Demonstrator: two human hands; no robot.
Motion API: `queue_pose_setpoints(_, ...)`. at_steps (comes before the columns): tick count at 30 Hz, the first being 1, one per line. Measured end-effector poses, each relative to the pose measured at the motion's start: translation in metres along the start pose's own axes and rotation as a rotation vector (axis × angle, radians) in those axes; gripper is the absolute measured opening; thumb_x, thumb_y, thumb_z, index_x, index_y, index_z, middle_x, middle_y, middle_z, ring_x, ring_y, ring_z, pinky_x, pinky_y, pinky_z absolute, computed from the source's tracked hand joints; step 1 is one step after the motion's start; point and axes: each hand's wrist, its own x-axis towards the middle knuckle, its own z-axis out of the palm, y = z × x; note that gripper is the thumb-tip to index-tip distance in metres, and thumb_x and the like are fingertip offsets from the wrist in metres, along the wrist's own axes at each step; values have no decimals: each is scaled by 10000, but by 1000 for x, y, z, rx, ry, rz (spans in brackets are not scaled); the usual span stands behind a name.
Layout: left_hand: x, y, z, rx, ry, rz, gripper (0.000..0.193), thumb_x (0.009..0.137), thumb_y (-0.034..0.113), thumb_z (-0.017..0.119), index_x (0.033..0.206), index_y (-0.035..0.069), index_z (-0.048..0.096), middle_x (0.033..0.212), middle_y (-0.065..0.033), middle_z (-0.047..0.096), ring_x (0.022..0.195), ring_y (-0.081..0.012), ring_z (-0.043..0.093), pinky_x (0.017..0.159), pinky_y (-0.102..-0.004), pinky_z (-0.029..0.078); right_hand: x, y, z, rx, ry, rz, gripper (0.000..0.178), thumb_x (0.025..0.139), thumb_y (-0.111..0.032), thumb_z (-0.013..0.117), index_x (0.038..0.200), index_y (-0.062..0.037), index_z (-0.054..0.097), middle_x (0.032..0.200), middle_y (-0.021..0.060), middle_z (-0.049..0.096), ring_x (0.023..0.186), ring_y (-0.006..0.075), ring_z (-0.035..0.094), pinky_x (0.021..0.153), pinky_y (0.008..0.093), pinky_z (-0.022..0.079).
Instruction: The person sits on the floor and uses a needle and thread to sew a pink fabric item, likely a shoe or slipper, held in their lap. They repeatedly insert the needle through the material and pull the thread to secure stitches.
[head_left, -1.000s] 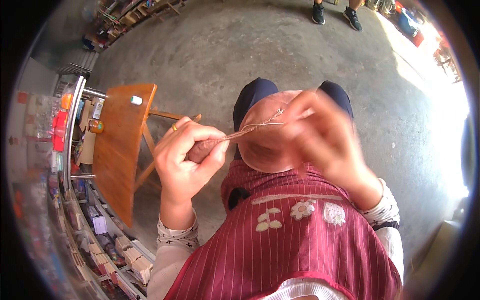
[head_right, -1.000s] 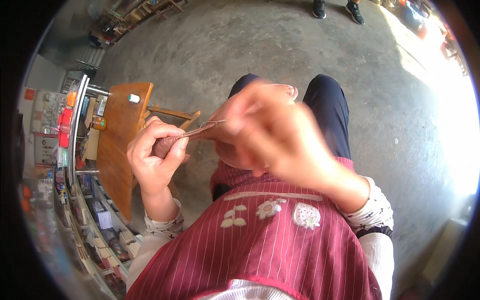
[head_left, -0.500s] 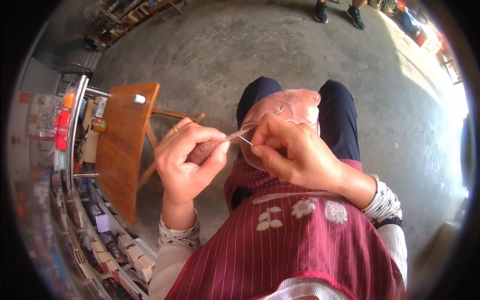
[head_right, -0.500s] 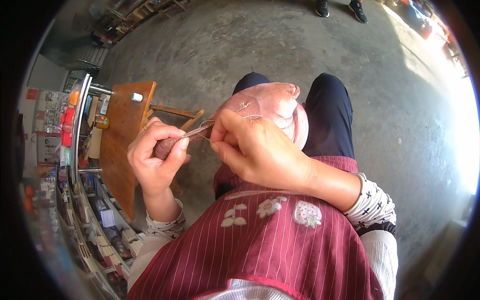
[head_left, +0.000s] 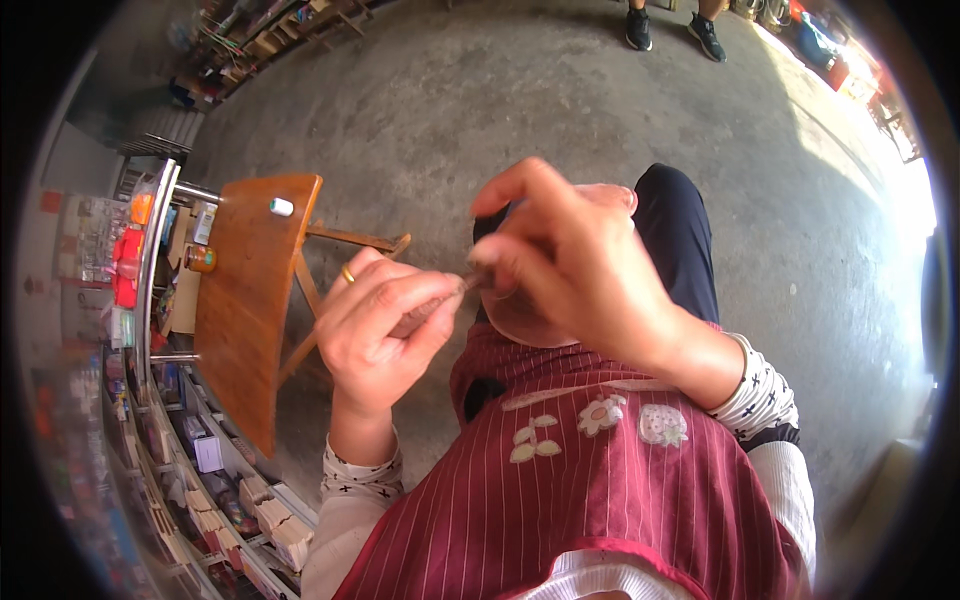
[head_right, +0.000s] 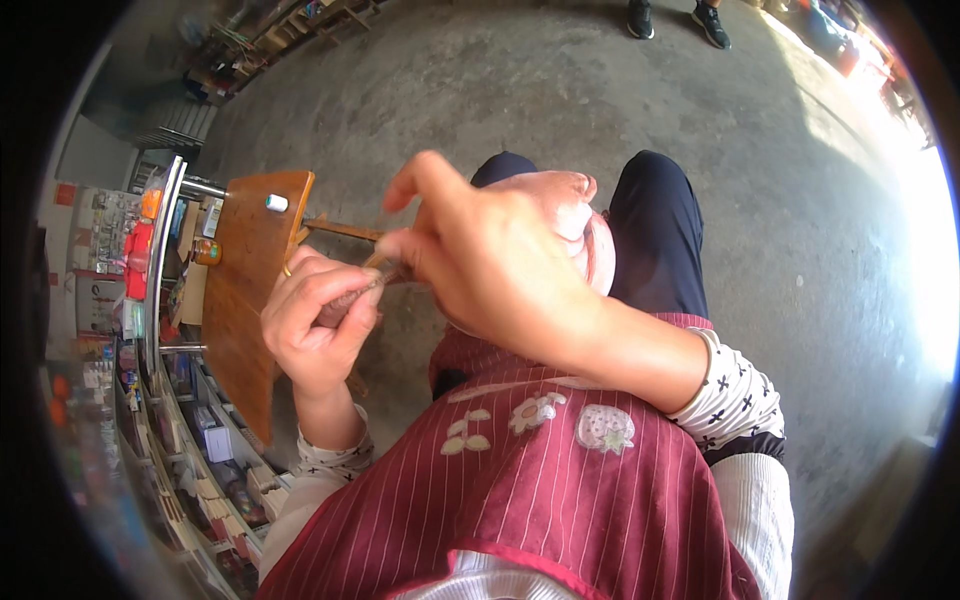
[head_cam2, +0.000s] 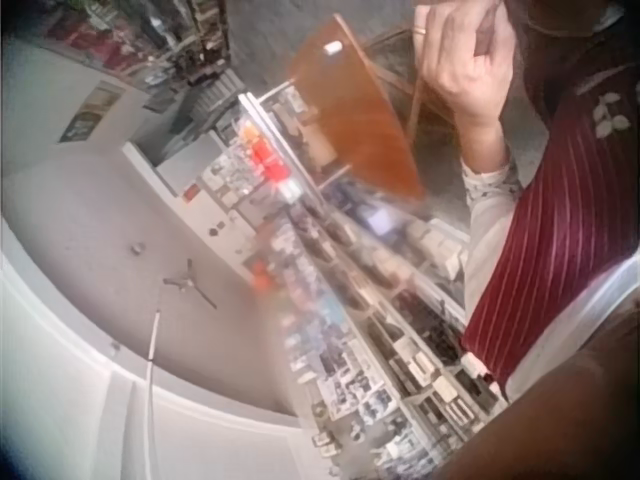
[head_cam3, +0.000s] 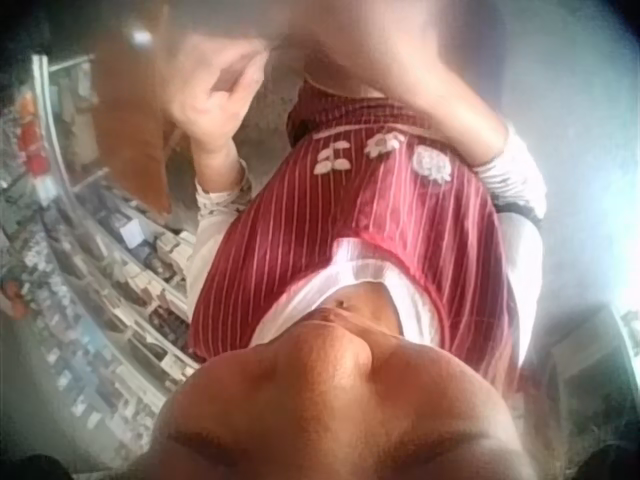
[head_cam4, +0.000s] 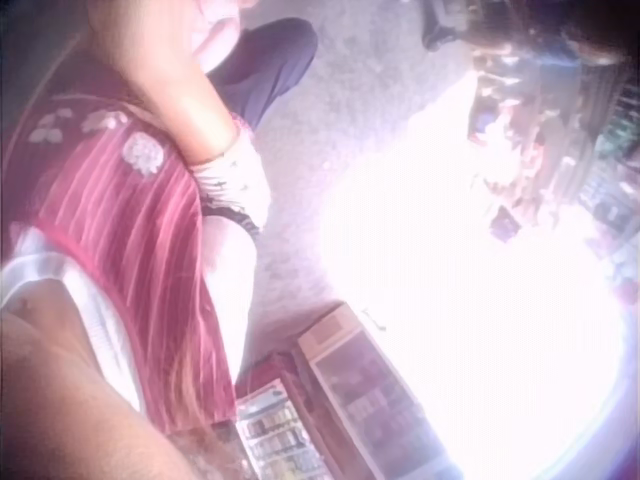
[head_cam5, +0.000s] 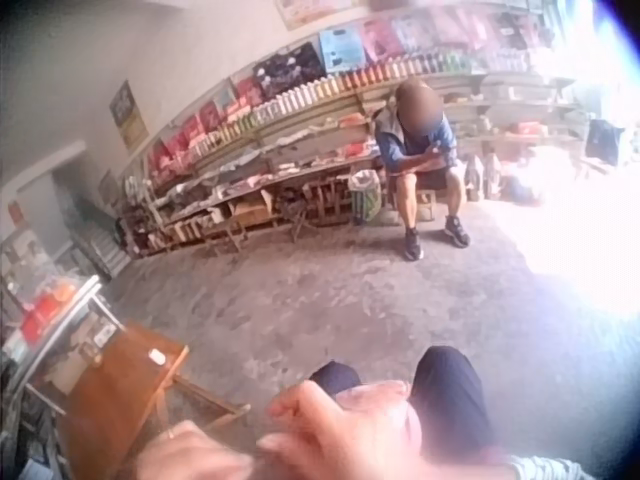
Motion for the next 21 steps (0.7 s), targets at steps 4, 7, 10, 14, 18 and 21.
queue_pose_setpoints(4,-1,2,3,26,28,28,277,653,-60,811,897,16,704,765,-79,685,664,-205,582,605,-294,452,3,11,-3,-107,-8,-205,122,915,-124,683,936,-11,641,780,128,690,559,287,643,579,384,504)
queue_pose_setpoints(7,1,3,4,49,57,32,294,651,-51,837,903,10,698,760,-75,674,665,-204,581,607,-298,460,7,17,4,172,-24,-117,141,957,-150,647,940,-10,650,810,114,705,527,215,616,542,332,498)
queue_pose_setpoints(10,-1,4,2,19,34,-52,296,659,-54,845,905,7,692,746,-67,659,666,-194,580,602,-292,462,16,-4,-29,536,54,116,187,1018,-187,565,965,-18,624,830,71,706,531,115,572,522,234,465)
queue_pose_setpoints(14,-8,2,-2,-6,37,-122,285,678,-72,833,908,1,679,752,-65,649,688,-176,578,607,-275,462,24,-6,-110,721,573,-122,236,1062,-179,434,1003,-5,583,677,47,563,468,78,451,503,194,355)
queue_pose_setpoints(18,-5,-3,6,-85,82,-164,221,706,-28,819,859,37,675,760,-56,679,676,-217,629,690,-338,487,-4,19,-220,982,180,-451,149,1007,-146,555,983,-2,585,897,118,674,653,57,523,524,235,413)
queue_pose_setpoints(21,-3,-3,10,-76,101,-209,212,698,-43,798,847,33,667,762,-53,670,680,-215,607,681,-337,485,-7,3,-140,682,364,-319,130,992,-121,567,990,0,615,804,77,612,615,60,502,503,243,396)
